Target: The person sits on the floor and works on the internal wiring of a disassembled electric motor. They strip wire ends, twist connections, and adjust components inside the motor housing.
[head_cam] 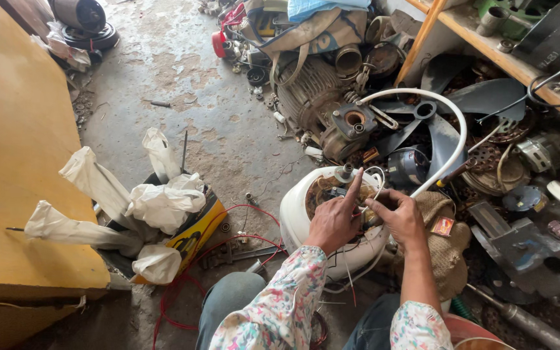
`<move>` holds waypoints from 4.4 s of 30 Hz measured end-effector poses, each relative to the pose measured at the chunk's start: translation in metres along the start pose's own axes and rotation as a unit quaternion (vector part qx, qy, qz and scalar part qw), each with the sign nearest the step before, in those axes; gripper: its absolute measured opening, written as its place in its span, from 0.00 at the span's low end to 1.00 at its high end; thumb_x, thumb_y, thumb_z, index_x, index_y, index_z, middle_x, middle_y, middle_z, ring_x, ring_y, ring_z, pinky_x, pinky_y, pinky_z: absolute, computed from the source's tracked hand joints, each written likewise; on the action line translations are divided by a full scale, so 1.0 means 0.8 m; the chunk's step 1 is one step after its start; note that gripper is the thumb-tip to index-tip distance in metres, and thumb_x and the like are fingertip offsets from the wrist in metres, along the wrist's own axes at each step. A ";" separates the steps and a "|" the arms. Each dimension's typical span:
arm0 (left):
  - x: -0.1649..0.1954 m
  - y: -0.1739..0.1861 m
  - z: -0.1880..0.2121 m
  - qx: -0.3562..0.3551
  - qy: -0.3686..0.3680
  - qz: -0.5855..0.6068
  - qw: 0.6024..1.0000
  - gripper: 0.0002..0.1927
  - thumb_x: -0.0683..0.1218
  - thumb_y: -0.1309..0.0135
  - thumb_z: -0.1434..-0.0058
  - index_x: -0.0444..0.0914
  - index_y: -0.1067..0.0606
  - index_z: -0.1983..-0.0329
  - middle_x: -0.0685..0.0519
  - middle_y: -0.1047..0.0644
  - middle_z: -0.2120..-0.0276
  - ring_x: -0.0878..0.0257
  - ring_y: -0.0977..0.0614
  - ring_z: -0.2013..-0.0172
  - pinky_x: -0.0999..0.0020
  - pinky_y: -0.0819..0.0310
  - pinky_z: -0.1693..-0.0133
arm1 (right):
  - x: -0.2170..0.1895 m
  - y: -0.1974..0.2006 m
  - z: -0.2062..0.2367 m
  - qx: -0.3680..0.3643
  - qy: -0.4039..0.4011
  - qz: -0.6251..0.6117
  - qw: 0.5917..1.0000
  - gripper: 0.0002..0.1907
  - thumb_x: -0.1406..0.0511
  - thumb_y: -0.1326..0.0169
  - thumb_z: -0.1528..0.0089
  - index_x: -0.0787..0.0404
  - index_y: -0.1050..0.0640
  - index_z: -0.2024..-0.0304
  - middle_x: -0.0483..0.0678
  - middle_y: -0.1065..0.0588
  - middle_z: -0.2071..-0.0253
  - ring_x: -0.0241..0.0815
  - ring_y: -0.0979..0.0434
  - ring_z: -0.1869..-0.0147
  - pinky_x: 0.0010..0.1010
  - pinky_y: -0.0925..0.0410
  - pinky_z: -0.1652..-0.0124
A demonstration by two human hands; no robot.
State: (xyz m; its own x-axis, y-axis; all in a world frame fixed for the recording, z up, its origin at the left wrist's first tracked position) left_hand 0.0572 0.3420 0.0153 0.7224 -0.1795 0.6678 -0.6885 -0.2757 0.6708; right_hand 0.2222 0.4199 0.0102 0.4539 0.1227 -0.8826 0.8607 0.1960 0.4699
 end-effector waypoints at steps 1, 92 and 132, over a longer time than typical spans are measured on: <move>0.000 0.001 -0.001 0.001 -0.001 -0.002 1.000 0.53 0.45 0.41 0.43 0.49 0.57 0.19 0.44 0.20 0.69 0.46 0.17 0.65 0.50 0.26 0.59 | -0.004 -0.001 0.000 0.006 0.006 0.020 1.000 0.22 0.56 0.31 0.48 0.62 0.16 0.57 0.48 0.17 0.63 0.40 0.18 0.58 0.32 0.29 0.55; -0.008 -0.024 0.004 0.012 -0.007 -0.079 0.997 0.10 0.49 0.41 0.43 0.44 0.14 0.61 0.49 0.34 0.30 0.43 0.39 0.31 0.46 0.51 0.34 | 0.019 -0.026 0.011 0.081 0.013 -0.195 0.977 0.09 0.67 0.29 0.47 0.64 0.15 0.66 0.48 0.16 0.70 0.33 0.18 0.67 0.23 0.26 0.63; 0.006 -0.020 0.005 -0.003 -0.011 -0.100 0.995 0.11 0.52 0.42 0.41 0.46 0.13 0.61 0.48 0.35 0.29 0.42 0.40 0.31 0.45 0.52 0.34 | 0.056 -0.003 -0.014 0.117 -0.054 -0.329 0.935 0.20 0.50 0.52 0.32 0.53 0.19 0.70 0.40 0.19 0.70 0.30 0.23 0.67 0.24 0.29 0.64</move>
State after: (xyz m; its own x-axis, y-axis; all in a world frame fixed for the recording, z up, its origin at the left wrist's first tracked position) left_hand 0.0715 0.3415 0.0066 0.8457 -0.1419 0.5144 -0.5319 -0.3026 0.7909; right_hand 0.2380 0.4358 -0.0300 -0.1822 -0.0518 -0.9819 0.9831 -0.0253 -0.1811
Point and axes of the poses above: each hand's wrist, its own z-axis away from the middle knuckle, its own y-axis out of the back of the hand, x = y × z, the point moved 2 cm from there along -z, towards the middle knuckle
